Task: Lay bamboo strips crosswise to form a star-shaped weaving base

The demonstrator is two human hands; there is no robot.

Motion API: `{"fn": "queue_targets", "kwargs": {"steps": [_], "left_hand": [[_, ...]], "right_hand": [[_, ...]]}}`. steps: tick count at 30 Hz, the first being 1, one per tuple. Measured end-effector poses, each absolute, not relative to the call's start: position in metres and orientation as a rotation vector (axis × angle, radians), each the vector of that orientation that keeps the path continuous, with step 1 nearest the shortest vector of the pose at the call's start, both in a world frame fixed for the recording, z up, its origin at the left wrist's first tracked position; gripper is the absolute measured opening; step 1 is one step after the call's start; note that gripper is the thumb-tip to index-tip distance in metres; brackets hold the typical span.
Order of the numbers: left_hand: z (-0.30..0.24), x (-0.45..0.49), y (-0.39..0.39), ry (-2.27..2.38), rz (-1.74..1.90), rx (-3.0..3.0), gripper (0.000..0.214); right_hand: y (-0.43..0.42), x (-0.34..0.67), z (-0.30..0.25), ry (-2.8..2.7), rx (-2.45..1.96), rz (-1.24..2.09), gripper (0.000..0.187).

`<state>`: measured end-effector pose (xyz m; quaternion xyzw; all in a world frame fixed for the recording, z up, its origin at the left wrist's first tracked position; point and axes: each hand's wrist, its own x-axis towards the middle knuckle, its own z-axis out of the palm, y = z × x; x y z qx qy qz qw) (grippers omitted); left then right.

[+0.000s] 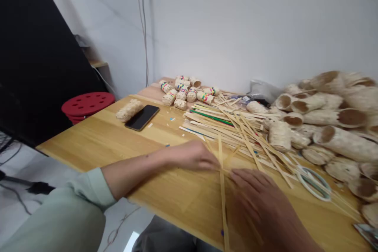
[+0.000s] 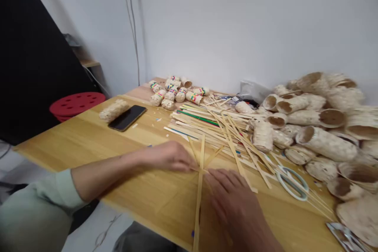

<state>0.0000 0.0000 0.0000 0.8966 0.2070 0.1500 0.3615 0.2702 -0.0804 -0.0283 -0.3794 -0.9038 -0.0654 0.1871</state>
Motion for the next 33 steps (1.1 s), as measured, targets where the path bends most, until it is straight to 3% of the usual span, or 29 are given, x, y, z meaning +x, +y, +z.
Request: {"fn": "queue_targets", "kwargs": {"steps": [5,9,15,20,26,33], "left_hand": [[-0.003,-0.02,0.043,1.059,0.739,2.283,0.032],[-0.021,-0.025,0.056,1.118,0.693,2.44,0.032],[-0.033,-0.038,0.068,1.255,0.761,2.438,0.034],[-0.027,-0.047,0.073,1.364,0.882,2.451,0.037],[0.011,-0.036,0.029,1.144,1.035,2.455,0.039],[0.016,-0.019,-0.055,0.745,0.572,2.73,0.03]], "right_hand": [[-0.023,0.263,-0.017,-2.399,-1.286,-0.064,0.029],[0.004,0.269,-0.016,-2.259,-1.488,-0.105,0.039],[-0.01,0.274,-0.02,-2.449,-1.48,-0.216,0.04],[-0.024,0.274,0.0,-2.679,-1.514,0.059,0.028],[-0.033,0.277,0.02,-2.773,-1.567,0.326,0.02],[-0.041,0.284,0.018,-2.938,-1.369,0.168,0.016]]}}
